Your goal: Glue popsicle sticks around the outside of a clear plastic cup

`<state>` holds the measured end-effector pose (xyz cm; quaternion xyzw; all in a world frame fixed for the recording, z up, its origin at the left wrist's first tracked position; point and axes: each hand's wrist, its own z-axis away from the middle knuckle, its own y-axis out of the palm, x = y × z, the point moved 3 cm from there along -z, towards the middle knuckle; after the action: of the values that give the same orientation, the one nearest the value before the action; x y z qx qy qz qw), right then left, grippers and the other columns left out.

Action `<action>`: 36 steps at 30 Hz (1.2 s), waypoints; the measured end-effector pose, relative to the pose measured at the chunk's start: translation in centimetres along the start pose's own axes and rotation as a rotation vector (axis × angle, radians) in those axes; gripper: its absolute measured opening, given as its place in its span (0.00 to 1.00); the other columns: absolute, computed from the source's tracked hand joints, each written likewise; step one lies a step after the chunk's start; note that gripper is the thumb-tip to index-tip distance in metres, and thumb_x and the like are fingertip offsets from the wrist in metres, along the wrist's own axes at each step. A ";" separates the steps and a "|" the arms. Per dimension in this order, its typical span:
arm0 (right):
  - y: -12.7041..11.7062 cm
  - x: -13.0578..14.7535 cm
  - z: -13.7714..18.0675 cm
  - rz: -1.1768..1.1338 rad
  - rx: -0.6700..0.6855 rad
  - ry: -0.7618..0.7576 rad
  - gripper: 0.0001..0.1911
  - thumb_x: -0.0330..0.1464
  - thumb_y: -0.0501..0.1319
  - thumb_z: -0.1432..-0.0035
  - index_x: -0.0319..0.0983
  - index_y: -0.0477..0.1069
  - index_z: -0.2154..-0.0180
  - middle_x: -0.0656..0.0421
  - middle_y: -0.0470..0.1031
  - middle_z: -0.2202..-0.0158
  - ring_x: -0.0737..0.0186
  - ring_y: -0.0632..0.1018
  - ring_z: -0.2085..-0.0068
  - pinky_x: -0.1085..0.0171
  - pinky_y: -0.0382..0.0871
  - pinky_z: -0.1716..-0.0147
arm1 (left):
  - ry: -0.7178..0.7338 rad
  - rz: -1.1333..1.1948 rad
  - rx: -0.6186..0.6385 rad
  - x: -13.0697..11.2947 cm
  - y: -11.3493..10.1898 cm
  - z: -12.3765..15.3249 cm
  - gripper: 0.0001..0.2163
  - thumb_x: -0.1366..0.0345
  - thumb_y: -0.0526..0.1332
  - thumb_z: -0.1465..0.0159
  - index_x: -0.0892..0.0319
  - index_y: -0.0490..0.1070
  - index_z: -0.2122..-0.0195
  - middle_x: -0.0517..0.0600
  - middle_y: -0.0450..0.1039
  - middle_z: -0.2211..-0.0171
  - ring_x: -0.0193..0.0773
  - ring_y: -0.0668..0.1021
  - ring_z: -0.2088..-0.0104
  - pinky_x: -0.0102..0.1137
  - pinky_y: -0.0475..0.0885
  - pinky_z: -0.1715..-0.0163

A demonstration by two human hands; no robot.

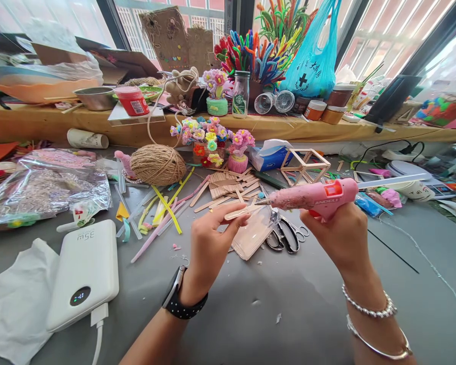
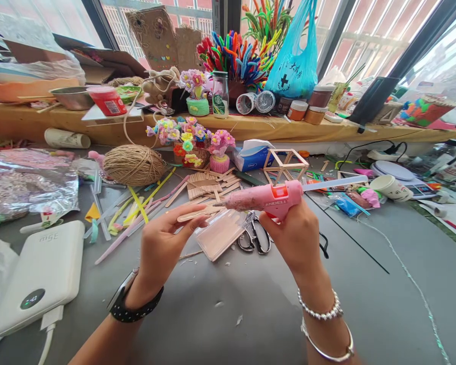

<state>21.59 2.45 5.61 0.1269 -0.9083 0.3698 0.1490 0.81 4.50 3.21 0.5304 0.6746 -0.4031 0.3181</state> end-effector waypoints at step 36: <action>0.7 -0.4 0.5 -0.044 0.082 -0.026 0.04 0.31 0.56 0.57 0.40 0.60 0.77 0.62 0.63 0.80 0.67 0.64 0.81 0.66 0.59 0.83 | 0.001 -0.016 0.017 -0.4 0.1 0.0 0.07 0.66 0.62 0.45 0.59 0.75 0.65 0.48 0.78 0.67 0.33 0.79 0.76 0.25 0.76 0.71</action>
<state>21.62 2.61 4.73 0.1577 -0.8912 0.4015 0.1403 0.97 4.25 3.56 0.5276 0.6757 -0.4110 0.3101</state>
